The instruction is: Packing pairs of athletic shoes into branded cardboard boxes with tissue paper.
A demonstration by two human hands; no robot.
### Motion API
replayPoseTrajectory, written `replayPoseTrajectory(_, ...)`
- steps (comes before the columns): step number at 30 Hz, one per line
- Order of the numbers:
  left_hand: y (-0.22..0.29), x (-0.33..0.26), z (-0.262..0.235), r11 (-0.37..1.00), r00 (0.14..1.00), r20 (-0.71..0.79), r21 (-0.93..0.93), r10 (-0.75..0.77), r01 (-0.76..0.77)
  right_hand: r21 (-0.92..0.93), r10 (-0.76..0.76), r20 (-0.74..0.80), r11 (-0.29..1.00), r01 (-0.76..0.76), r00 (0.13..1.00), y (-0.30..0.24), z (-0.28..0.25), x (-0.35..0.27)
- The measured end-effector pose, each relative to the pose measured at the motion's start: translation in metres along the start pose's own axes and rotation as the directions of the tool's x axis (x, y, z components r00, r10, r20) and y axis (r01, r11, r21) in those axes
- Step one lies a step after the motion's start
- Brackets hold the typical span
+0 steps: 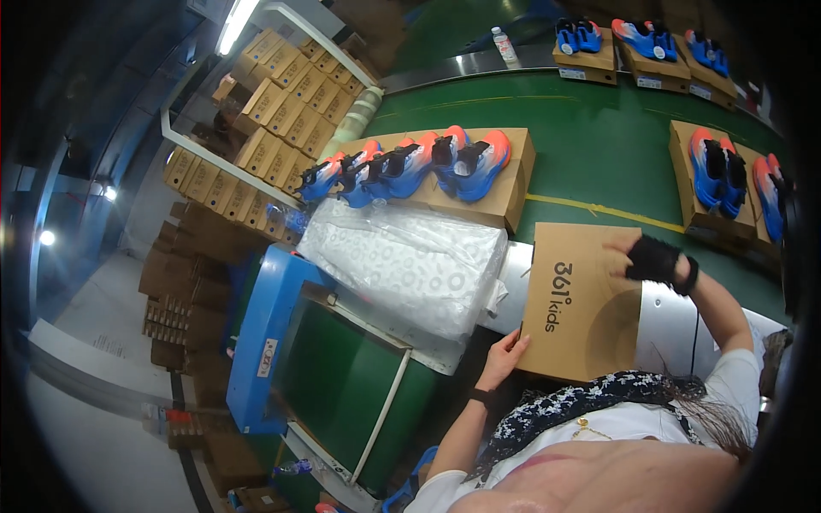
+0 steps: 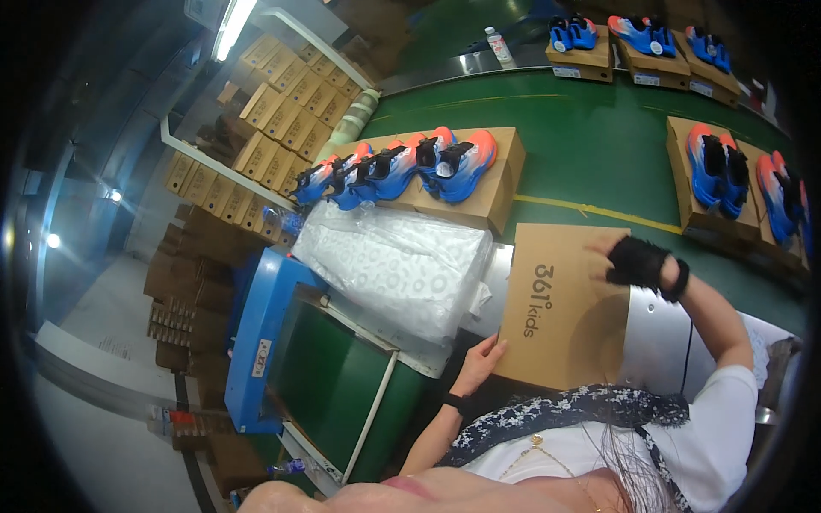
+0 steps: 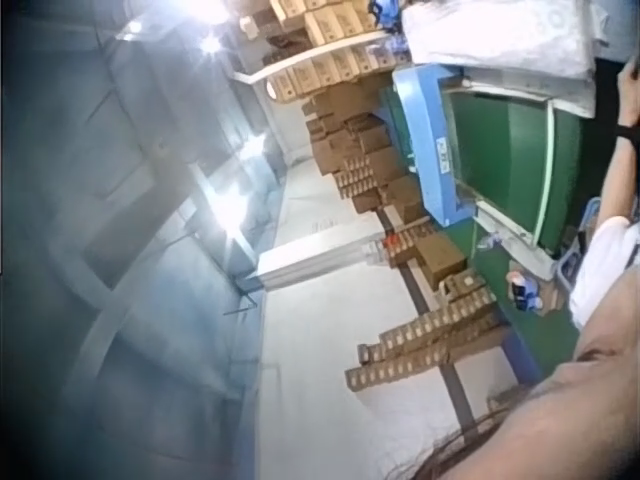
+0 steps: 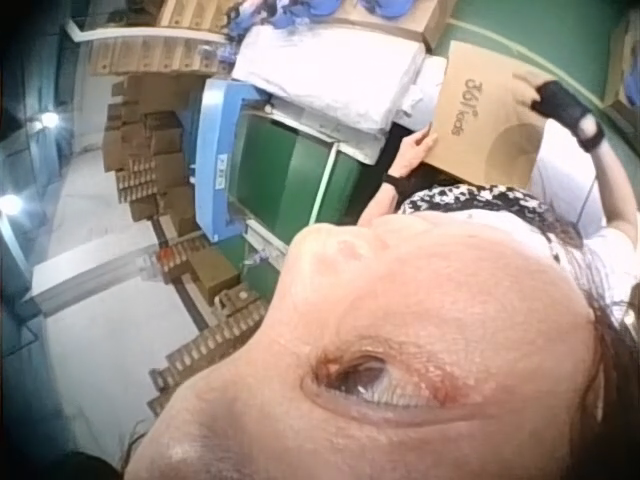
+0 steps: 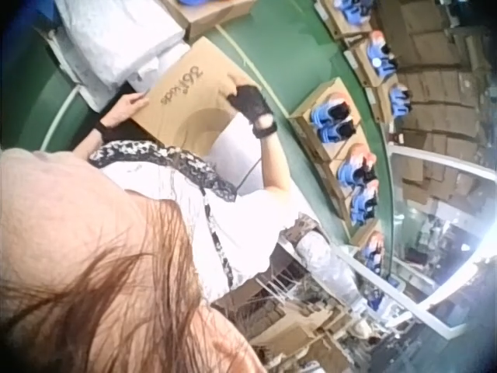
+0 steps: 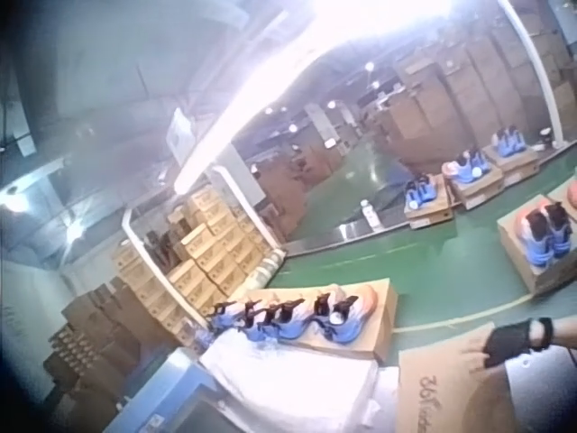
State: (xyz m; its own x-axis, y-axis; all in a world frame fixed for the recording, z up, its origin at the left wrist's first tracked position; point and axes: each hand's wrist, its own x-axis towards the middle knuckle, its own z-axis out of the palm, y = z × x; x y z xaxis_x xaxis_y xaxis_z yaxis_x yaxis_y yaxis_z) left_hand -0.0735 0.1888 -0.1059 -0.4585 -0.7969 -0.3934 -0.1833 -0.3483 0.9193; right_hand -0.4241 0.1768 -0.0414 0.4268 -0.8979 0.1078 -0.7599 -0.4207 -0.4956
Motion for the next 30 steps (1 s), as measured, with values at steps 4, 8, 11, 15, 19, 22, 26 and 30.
replayPoseTrajectory(4, -0.007, 0.012, -0.018, 0.993, 0.999, 0.027, 0.114, 0.034, -0.037, -0.092, 0.402, 0.004, 0.912, -0.400, 0.916, 0.012, 0.015, 0.063)
replayPoseTrajectory(8, -0.004, 0.014, -0.020, 0.999, 0.991, 0.124, -0.008, -0.041, 0.042, -0.095, 0.557, 0.331, 0.823, -0.560, 0.762, 0.026, 0.023, 0.084)
replayPoseTrajectory(11, -0.013, 0.020, -0.027, 0.997, 0.985, 0.165, -0.052, -0.051, 0.060, -0.100, 0.662, 0.287, 0.740, -0.665, 0.693, 0.013, 0.027, 0.090)
replayPoseTrajectory(15, -0.024, 0.049, -0.027, 0.967, 0.968, 0.245, -0.229, -0.051, 0.109, -0.108, 0.640, 0.312, 0.758, -0.643, 0.702, 0.008, 0.021, 0.091)
replayPoseTrajectory(19, -0.015, 0.065, -0.011, 0.962, 0.951, 0.308, -0.252, -0.023, 0.104, -0.092, 0.602, 0.277, 0.792, -0.603, 0.749, 0.027, 0.026, 0.093)
replayPoseTrajectory(22, -0.021, 0.062, -0.005, 0.913, 0.948, 0.318, -0.378, -0.028, 0.153, -0.012, 0.533, 0.344, 0.826, -0.563, 0.773, 0.025, 0.016, 0.099)
replayPoseTrajectory(26, -0.001, 0.039, 0.012, 0.828, 0.974, 0.227, -0.542, -0.020, 0.144, 0.134, 0.451, 0.338, 0.846, -0.517, 0.826, 0.027, 0.012, 0.097)
replayPoseTrajectory(30, 0.010, 0.027, 0.018, 0.766, 0.979, 0.192, -0.619, -0.064, 0.171, 0.095, 0.406, 0.327, 0.884, -0.457, 0.854, 0.020, 0.001, 0.103)
